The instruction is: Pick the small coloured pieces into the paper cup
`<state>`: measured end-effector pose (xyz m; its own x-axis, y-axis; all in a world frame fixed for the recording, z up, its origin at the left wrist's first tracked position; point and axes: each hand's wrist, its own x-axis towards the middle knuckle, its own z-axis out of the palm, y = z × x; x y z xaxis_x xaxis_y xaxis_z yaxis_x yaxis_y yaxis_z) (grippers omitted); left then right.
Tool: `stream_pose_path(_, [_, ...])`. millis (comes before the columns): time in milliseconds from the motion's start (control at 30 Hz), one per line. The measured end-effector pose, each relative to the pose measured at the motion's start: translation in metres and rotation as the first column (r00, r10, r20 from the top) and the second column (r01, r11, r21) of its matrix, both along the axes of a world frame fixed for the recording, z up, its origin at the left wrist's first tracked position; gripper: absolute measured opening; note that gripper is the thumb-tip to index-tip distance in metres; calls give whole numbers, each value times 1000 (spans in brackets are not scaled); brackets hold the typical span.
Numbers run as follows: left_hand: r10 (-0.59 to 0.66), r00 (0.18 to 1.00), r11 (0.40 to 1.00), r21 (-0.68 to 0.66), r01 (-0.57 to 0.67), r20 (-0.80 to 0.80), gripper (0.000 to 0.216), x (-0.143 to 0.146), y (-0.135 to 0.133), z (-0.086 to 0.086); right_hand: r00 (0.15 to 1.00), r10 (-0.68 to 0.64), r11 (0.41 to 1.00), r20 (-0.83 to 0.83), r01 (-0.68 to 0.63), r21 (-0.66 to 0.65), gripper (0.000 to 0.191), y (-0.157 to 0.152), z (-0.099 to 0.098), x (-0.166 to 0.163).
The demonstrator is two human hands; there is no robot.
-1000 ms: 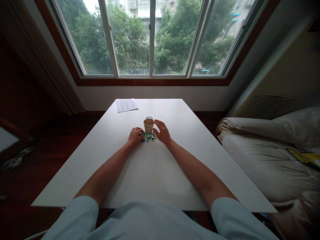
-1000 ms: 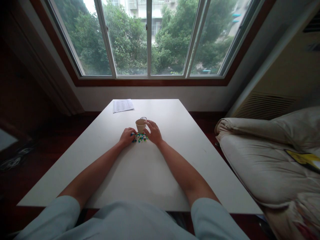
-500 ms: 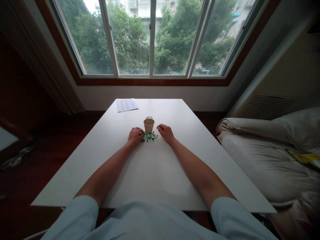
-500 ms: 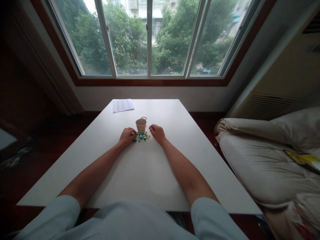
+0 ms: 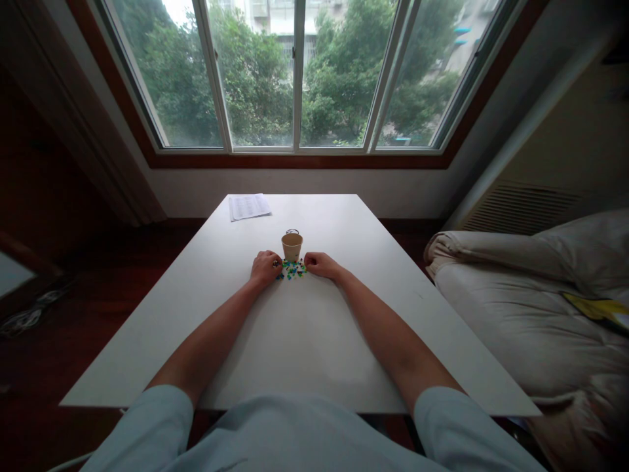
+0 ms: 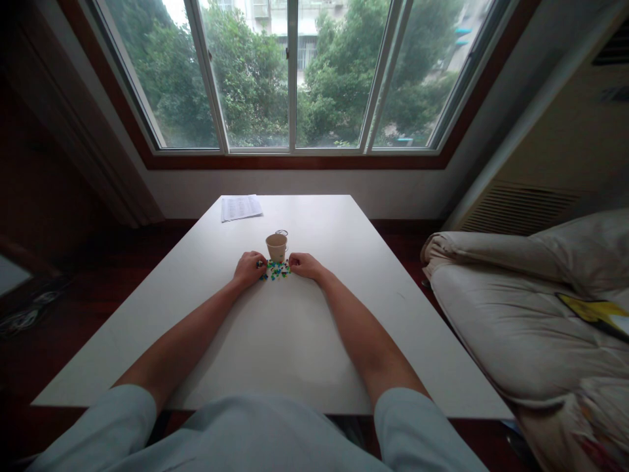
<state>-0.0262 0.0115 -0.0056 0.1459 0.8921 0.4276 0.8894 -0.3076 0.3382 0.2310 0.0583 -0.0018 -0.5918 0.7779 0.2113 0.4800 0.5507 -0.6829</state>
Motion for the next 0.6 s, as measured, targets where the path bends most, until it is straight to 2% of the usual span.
stream_pose_path(600, [-84,996,996,-25,84,22,14,0,-1,3,997,47,992,61,-54,115,16,2,0,0])
